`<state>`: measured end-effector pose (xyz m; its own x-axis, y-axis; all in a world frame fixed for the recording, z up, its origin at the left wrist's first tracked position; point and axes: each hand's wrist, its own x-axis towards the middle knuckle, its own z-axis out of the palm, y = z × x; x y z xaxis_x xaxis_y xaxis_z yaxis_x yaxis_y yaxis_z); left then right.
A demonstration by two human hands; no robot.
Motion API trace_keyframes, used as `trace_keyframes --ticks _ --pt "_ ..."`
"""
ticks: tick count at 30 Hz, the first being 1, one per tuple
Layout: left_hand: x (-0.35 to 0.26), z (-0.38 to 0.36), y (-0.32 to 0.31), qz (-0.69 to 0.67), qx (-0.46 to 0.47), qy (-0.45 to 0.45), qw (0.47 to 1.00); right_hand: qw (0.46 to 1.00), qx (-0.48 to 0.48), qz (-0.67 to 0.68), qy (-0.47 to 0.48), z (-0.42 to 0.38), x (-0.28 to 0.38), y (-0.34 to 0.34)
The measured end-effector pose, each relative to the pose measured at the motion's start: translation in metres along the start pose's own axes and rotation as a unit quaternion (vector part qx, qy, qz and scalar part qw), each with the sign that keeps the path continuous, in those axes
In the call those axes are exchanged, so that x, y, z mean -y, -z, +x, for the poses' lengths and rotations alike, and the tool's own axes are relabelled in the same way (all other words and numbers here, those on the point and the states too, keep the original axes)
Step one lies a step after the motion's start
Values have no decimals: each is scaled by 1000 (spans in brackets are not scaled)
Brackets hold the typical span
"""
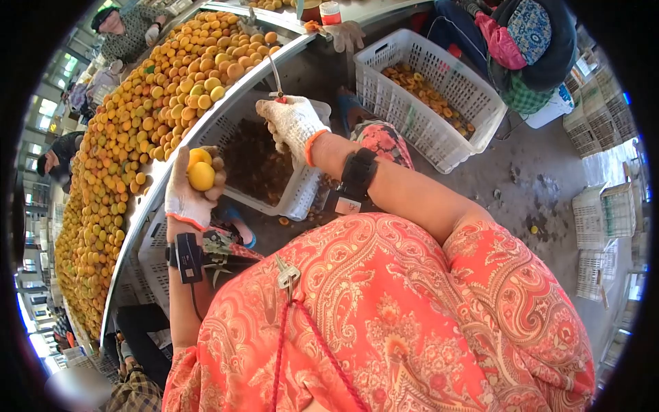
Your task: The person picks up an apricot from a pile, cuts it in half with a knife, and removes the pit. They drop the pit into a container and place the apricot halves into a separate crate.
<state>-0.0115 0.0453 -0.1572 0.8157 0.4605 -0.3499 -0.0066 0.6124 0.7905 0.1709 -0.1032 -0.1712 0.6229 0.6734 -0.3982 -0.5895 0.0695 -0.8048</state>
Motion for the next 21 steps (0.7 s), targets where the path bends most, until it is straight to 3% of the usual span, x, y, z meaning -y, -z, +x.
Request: trace_keyframes --ticks 4,6,7,8,10,12,14,15,16,19,21 --pt "-17 -36 28 28 -12 -60 998 1000 4 -3 16 -1 2 17" --pt "-32 -63 53 32 -89 -85 992 1000 4 10 21 -4 3 29" --pt "-35 -75 70 39 -176 -128 975 1000 -5 18 23 -3 3 34" --pt "-36 -88 90 47 -260 -169 950 1000 -5 20 23 -4 3 40" --pt "-50 -124 137 213 -381 -166 884 999 -26 31 3 -3 4 50" --pt "-73 -147 265 433 -456 -156 762 998 -35 42 19 -4 -1 57" --pt "-93 -167 237 400 -530 -222 714 999 -39 14 -9 0 -10 61" --pt "-104 -168 213 321 -493 -288 755 999 -38 26 -25 -1 -15 60" --pt "-125 -171 194 336 -512 -198 765 999 -35 7 -23 1 -21 58" --pt "-152 -129 151 331 -393 -284 810 998 -22 -32 -54 -1 -29 54" --pt "-167 -88 115 317 -259 -261 874 997 1 -55 -46 12 -42 60"
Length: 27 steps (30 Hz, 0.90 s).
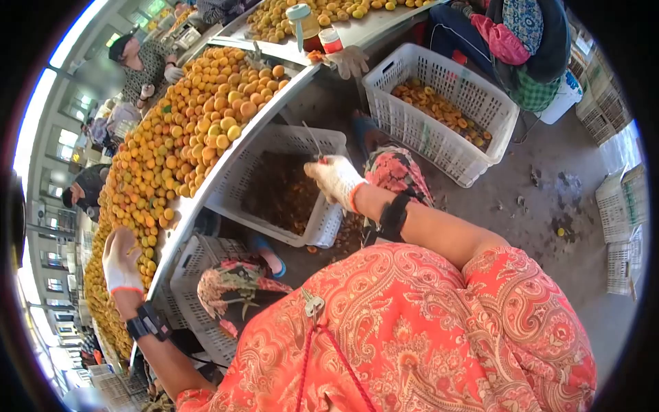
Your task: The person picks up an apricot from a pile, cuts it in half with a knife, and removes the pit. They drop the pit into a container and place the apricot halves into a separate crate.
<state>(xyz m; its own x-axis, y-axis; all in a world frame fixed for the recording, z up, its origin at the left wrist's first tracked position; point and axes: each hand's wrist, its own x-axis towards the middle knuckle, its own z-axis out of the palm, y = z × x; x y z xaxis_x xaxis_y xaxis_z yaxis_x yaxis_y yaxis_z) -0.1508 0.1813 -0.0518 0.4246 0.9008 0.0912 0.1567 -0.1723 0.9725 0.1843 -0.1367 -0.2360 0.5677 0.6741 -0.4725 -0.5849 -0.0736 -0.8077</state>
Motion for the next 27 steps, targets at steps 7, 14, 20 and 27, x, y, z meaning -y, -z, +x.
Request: trace_keyframes --ticks 7,14,20,27 --pt "15 77 -188 172 139 11 975 984 -45 -170 25 14 -16 10" --pt "65 127 -309 199 181 -114 956 964 -30 -264 30 30 -21 20" --pt "81 153 -370 507 209 -205 811 965 -20 -259 42 38 -20 30" --pt "88 160 -381 544 177 -181 800 967 -12 -247 55 39 -15 36"
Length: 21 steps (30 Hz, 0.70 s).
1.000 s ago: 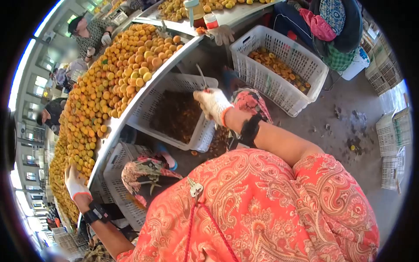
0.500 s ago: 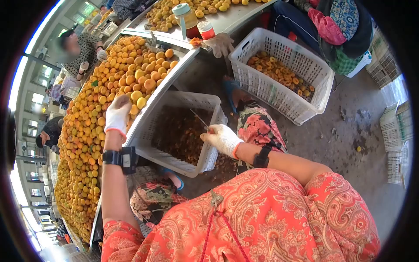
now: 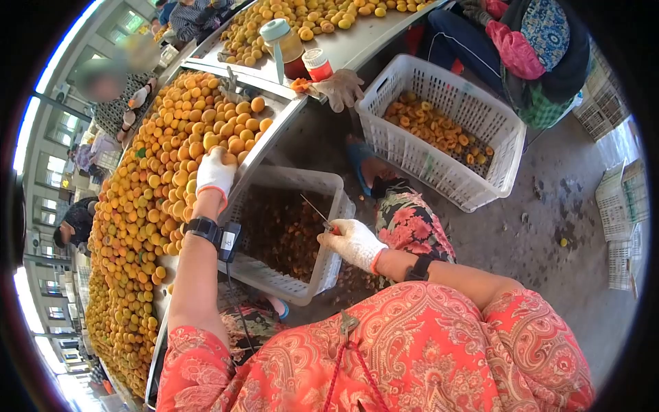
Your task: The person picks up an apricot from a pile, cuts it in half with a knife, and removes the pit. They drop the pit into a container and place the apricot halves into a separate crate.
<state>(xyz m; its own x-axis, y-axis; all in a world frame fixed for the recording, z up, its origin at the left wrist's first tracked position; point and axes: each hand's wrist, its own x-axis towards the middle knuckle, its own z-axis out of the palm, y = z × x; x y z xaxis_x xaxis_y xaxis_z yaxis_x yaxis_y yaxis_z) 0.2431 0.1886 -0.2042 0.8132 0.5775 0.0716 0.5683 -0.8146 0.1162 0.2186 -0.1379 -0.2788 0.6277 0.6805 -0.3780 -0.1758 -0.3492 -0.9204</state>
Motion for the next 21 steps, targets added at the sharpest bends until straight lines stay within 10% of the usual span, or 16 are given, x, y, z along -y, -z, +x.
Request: trace_keyframes --ticks 2,3,6,10,21 --pt "8 -4 -3 -47 -38 5 998 1000 1 -3 -1 -2 2 4" --pt "11 -11 1 -285 -38 6 958 1000 -14 -22 15 -1 2 7" --pt "-11 -75 54 -706 10 24 708 994 -40 -28 95 -9 16 12" --pt "-17 -155 74 -864 88 -16 495 993 25 20 110 -20 57 21" --pt "-64 -272 103 -883 25 -70 463 915 71 -114 379 -103 119 -25"
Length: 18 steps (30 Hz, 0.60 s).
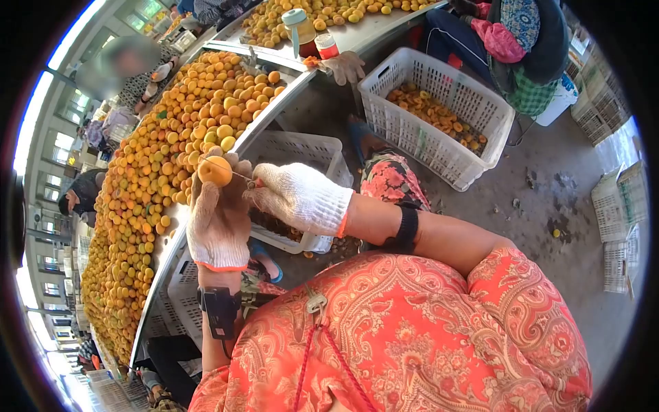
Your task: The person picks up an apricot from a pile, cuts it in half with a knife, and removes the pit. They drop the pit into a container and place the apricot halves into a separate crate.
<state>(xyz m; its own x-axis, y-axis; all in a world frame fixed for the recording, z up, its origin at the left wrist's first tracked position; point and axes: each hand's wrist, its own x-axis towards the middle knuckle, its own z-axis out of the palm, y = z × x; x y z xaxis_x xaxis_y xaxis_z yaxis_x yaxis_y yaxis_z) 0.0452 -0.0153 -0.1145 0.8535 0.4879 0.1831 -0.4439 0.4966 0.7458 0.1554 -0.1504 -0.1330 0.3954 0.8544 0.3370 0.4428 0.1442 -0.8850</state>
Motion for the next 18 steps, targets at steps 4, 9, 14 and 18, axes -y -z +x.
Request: trace_keyframes --ticks 4,9,14,18 --pt "-9 -16 -8 3 -11 -32 999 999 18 22 -18 -4 18 -7" --pt "-15 -25 -3 -8 -24 -49 998 997 61 -14 -34 -4 31 -12" --pt "-18 -25 -6 -19 -32 -58 998 997 70 32 -18 -2 30 -14" --pt "-16 -23 -9 -30 -20 -72 997 997 53 50 -12 -3 29 -18"
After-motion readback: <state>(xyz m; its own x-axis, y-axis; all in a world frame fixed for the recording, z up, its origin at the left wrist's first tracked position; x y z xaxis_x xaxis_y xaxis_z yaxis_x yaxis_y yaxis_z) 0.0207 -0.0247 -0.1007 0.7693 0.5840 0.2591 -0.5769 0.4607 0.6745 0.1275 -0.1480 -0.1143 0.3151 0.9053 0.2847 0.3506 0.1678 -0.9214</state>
